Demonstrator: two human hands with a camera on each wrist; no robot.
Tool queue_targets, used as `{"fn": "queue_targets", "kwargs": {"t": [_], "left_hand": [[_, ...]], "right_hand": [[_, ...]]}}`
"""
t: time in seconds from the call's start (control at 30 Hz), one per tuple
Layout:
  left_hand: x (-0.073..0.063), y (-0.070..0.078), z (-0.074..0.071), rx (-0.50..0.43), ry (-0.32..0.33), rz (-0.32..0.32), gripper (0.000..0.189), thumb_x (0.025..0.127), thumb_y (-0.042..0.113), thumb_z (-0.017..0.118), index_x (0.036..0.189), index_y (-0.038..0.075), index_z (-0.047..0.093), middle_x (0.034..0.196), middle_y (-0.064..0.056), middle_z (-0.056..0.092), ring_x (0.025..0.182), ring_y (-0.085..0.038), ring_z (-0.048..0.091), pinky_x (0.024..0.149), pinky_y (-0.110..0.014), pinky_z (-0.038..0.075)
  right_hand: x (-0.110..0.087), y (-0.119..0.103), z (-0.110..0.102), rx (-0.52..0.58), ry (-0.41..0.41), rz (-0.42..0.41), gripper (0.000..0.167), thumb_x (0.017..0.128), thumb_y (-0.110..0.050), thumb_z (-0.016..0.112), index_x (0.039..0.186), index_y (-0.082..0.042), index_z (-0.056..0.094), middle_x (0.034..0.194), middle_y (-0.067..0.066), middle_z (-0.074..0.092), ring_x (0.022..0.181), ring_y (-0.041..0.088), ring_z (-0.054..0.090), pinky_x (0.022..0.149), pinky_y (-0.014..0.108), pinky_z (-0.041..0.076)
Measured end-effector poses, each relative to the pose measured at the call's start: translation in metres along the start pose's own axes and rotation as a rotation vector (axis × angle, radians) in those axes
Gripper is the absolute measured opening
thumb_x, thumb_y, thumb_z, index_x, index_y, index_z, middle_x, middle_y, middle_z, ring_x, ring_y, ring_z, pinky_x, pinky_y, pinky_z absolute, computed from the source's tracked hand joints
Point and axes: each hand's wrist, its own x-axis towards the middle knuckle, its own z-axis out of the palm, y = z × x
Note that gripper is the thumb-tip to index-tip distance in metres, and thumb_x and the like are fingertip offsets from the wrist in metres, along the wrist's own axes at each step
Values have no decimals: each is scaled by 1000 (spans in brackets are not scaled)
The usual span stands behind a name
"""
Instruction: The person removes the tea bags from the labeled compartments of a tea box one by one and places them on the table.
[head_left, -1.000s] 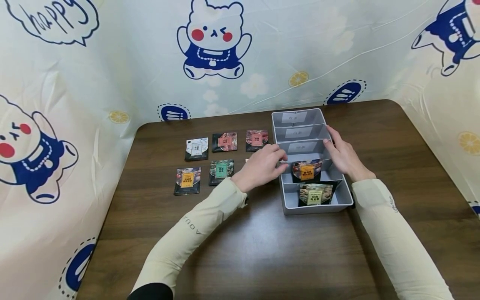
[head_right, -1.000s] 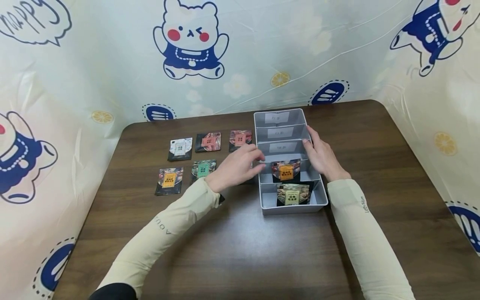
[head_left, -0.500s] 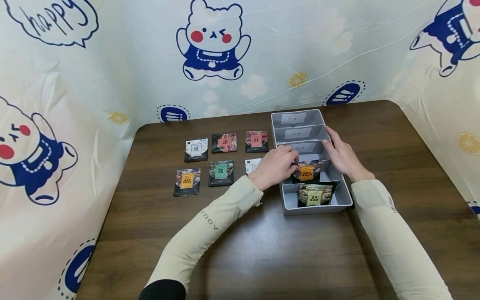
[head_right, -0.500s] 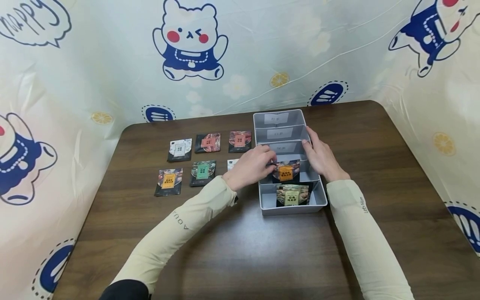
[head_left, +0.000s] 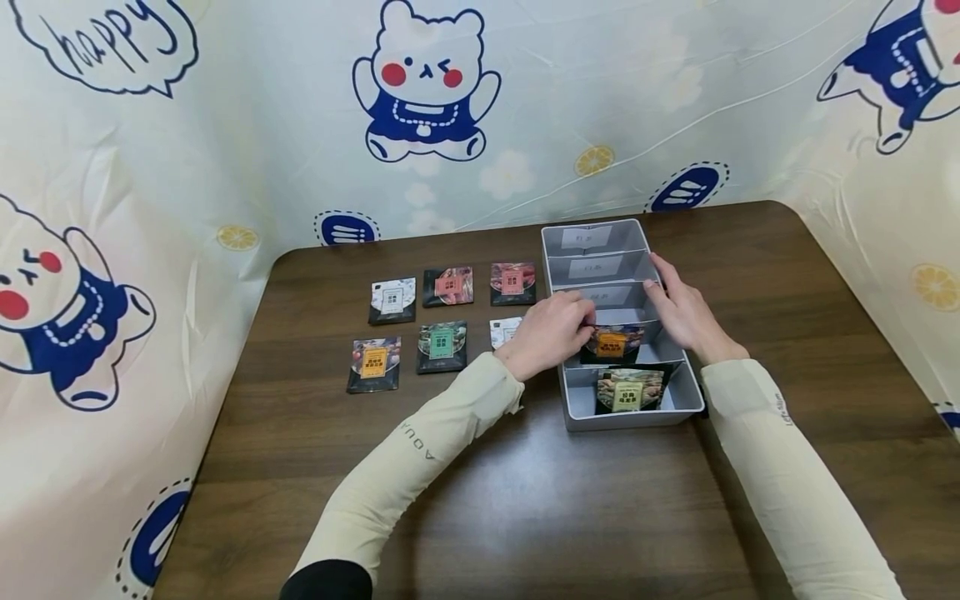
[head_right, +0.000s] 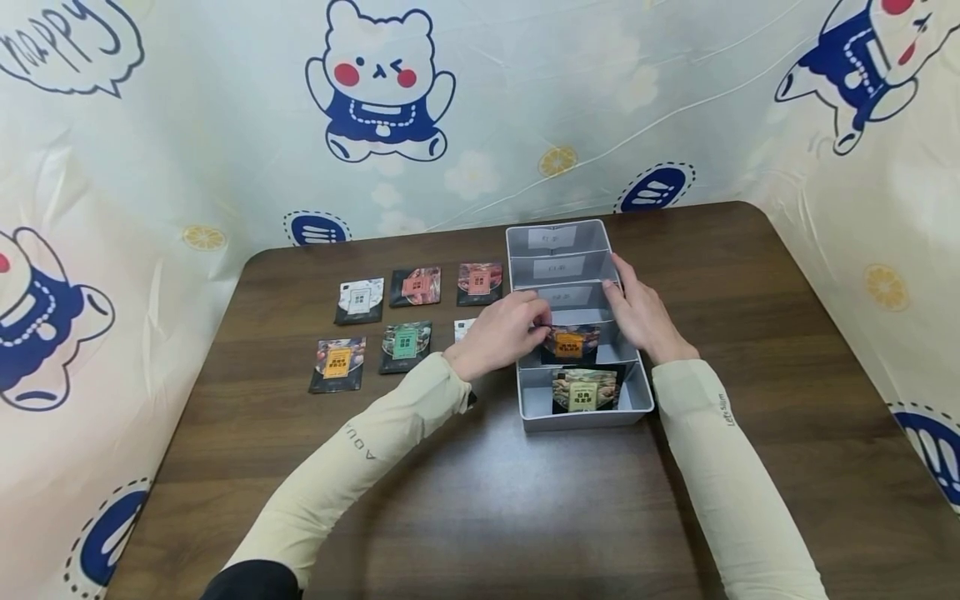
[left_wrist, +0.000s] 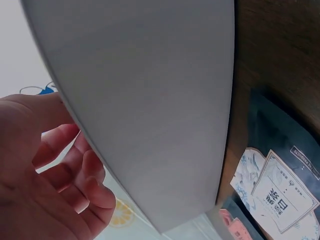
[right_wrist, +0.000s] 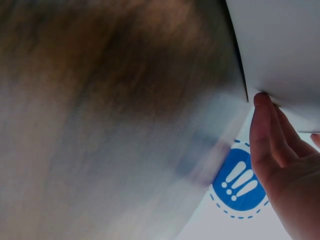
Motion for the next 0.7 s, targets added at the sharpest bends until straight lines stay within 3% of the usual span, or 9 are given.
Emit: {"fn": "queue_targets", "kwargs": {"t": [0.17,0.4,0.7], "left_hand": [[-3,-2,-4,-66,-10,-31,9,97,18,54,92,17,62,91,6,61,78,-9,54,69,-24,47],[-8,-4,-12,-127,24,-31,9,99,19,51,100,17,60,85,7,65,67,-8,55,61,-24,46],[-21,-11,-39,-218,105,-41,12,100,17,49,107,15,60,91,4,67,63,-8,51,55,-22,39]], "right_hand": [[1,0,1,-1,1,4,62,103,-47,24,157,-22,3,161,16,15,143,45,23,112,61,20],[1,1,0,0,4,9,61,104,-45,25,157,-22,3,161,16,15,143,46,23,112,61,20],[2,2,0,-9,9,11,63,103,-48,24,157,-21,4,161,16,15,142,46,24,112,62,21]]}}
